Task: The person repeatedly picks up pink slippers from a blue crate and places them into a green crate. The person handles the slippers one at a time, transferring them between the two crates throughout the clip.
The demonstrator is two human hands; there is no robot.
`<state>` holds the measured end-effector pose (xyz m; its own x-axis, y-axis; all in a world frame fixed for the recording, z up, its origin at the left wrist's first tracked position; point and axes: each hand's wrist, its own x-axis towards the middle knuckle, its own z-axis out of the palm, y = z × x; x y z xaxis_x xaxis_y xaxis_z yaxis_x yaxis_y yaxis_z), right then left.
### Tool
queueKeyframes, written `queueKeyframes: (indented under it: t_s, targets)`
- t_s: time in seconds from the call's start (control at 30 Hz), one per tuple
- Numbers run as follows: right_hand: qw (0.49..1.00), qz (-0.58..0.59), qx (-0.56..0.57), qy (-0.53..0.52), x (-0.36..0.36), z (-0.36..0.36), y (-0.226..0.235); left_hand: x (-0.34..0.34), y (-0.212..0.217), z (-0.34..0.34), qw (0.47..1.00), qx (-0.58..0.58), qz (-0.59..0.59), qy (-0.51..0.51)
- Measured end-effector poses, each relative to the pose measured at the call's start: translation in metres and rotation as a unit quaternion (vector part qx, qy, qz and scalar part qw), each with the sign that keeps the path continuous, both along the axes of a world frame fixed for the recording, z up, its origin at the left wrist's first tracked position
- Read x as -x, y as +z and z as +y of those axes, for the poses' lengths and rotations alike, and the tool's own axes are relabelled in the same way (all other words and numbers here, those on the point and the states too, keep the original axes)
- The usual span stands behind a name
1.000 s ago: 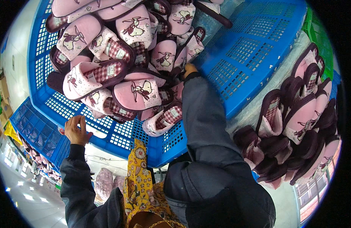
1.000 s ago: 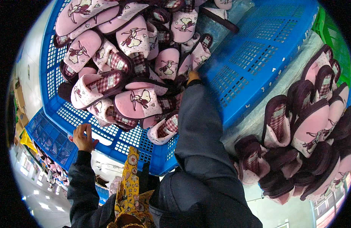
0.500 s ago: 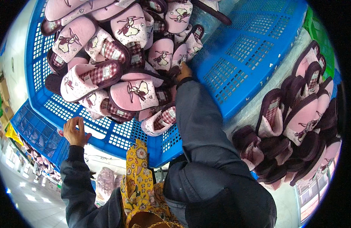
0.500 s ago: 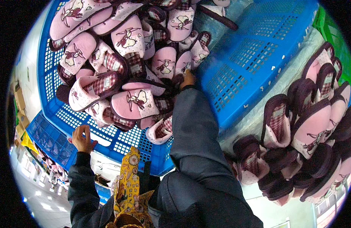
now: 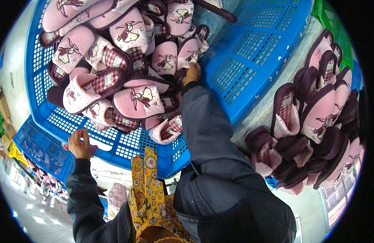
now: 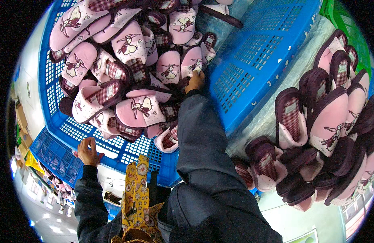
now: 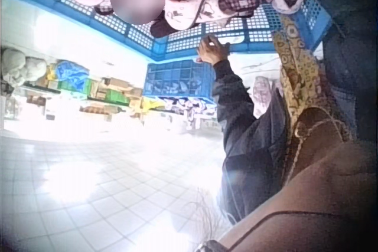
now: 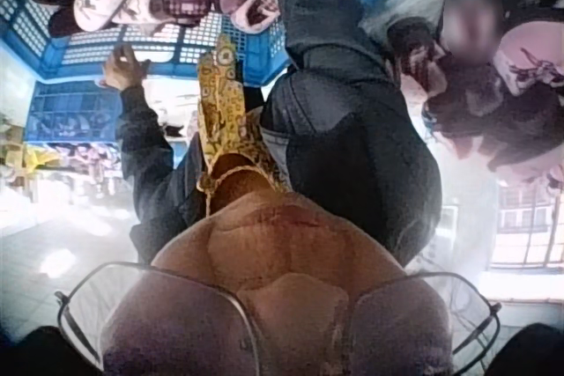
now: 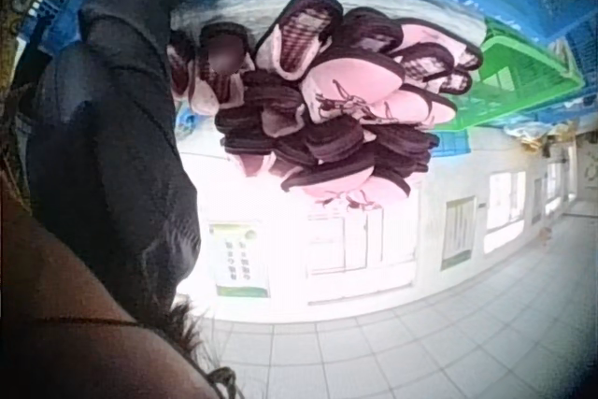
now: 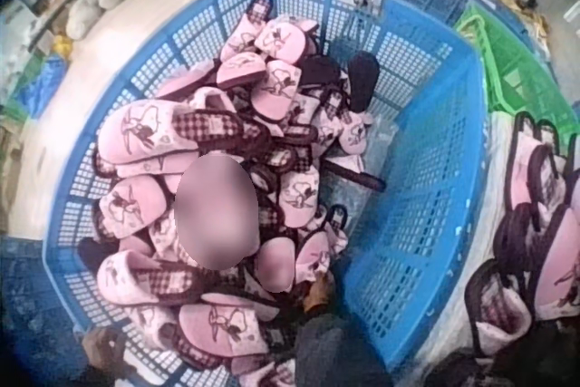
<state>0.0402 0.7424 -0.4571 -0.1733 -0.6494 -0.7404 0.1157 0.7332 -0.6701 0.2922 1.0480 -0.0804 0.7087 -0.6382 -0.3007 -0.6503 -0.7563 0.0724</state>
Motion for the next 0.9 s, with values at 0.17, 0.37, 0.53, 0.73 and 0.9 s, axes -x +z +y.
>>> queueKeyframes:
  t_s: [0.17,0.37,0.53,0.73,0.9]
  targets:
    - [0.995,0.016,-0.102,-0.018,-0.016,-0.009,0.037,0.004,-0.002,0.009,1.0,0.0,-0.004,0.004]
    - [0.974,0.191,-0.049,0.11,-0.002,-0.001,-0.005,-0.002,-0.004,0.005,1.0,-0.007,-0.003,-0.031]
    - [0.933,0.26,0.038,0.245,-0.014,0.005,0.008,0.002,-0.003,0.008,1.0,-0.006,0.001,-0.009]
    - [0.795,0.477,0.148,0.343,-0.018,-0.026,0.003,0.005,0.002,0.004,0.999,-0.031,0.011,0.034]
    - [0.714,0.487,0.192,0.465,-0.014,-0.083,-0.033,0.0,-0.002,0.001,1.0,-0.011,-0.007,0.002]
